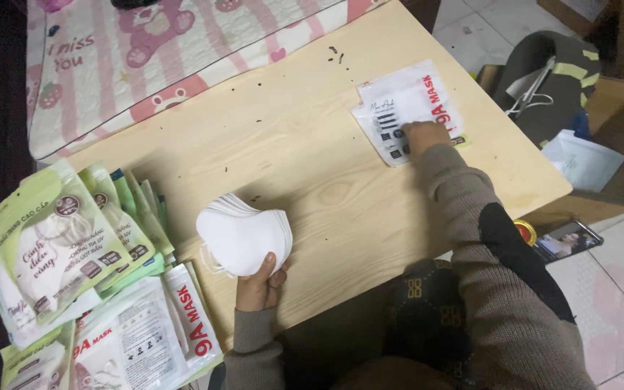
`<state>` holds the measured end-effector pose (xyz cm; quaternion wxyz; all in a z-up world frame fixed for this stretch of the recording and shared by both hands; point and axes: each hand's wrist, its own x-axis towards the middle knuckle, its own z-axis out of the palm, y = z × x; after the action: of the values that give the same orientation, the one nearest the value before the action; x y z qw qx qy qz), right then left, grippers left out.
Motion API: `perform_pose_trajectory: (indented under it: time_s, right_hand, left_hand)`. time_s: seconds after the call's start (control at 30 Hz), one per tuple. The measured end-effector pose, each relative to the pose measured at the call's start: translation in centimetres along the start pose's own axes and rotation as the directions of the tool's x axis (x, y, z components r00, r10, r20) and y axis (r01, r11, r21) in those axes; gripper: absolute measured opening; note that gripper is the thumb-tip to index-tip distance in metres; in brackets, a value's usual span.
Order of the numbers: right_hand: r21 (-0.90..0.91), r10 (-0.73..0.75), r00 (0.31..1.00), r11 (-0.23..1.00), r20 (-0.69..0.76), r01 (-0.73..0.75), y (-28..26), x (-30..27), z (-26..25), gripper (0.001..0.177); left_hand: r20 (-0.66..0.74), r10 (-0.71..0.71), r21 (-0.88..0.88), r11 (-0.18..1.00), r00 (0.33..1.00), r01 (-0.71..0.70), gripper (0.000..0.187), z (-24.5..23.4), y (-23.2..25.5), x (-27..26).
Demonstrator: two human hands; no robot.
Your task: Packaging face masks into plastic bags by stacking them and sliding them inside
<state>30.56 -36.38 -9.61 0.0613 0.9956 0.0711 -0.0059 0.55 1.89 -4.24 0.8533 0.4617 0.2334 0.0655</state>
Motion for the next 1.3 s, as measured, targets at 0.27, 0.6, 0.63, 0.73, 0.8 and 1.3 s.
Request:
perform_pose_trajectory:
  time_s: [0.27, 0.6, 0.63, 0.73, 0.8, 1.3]
  right_hand:
    - [-0.151, -0.139, 0.988, 0.980, -0.075, 0.126, -0.9, -1.3, 0.0, 0.024]
    - [-0.300, -0.151, 0.976, 0.949, -0.157, 0.098, -5.7, -2.6, -8.3, 0.021]
    - [-0.189, -0.178, 0.968, 0.971, -0.180, 0.144, -7.5, -3.1, -7.5, 0.023]
    - [0.176, -0.047, 0.996, 0.983, -0.074, 0.059, -15.8, -8.4, -11.6, 0.037]
    - [0.400, 0.071, 0.992, 0.910, 0.100, -0.105, -21.1, -12.4, -14.3, 0.051]
    - [0.996, -0.790, 0.608, 0.065, 0.086, -0.056, -19.8, -22.2, -11.1, 0.119]
  left_hand:
    - [0.010, -0.017, -0.024, 1.000, 1.000, 0.017, 0.039, 1.5, 0.9, -1.2]
    - [0.006, 0.012, -0.054, 0.998, 1.000, -0.012, 0.037, 1.5, 1.4, -1.8]
    - [0.012, 0.022, -0.058, 0.998, 1.000, -0.021, 0.037, 1.5, 1.7, -2.0]
    - [0.020, 0.046, -0.079, 0.996, 0.999, -0.044, 0.035, 1.4, 2.2, -2.3]
    - [0.014, 0.056, -0.090, 0.994, 0.998, -0.055, 0.034, 1.7, 2.9, -3.0]
    - [-0.092, 0.004, -0.043, 0.999, 0.996, -0.008, 0.039, 3.2, 0.0, -4.0]
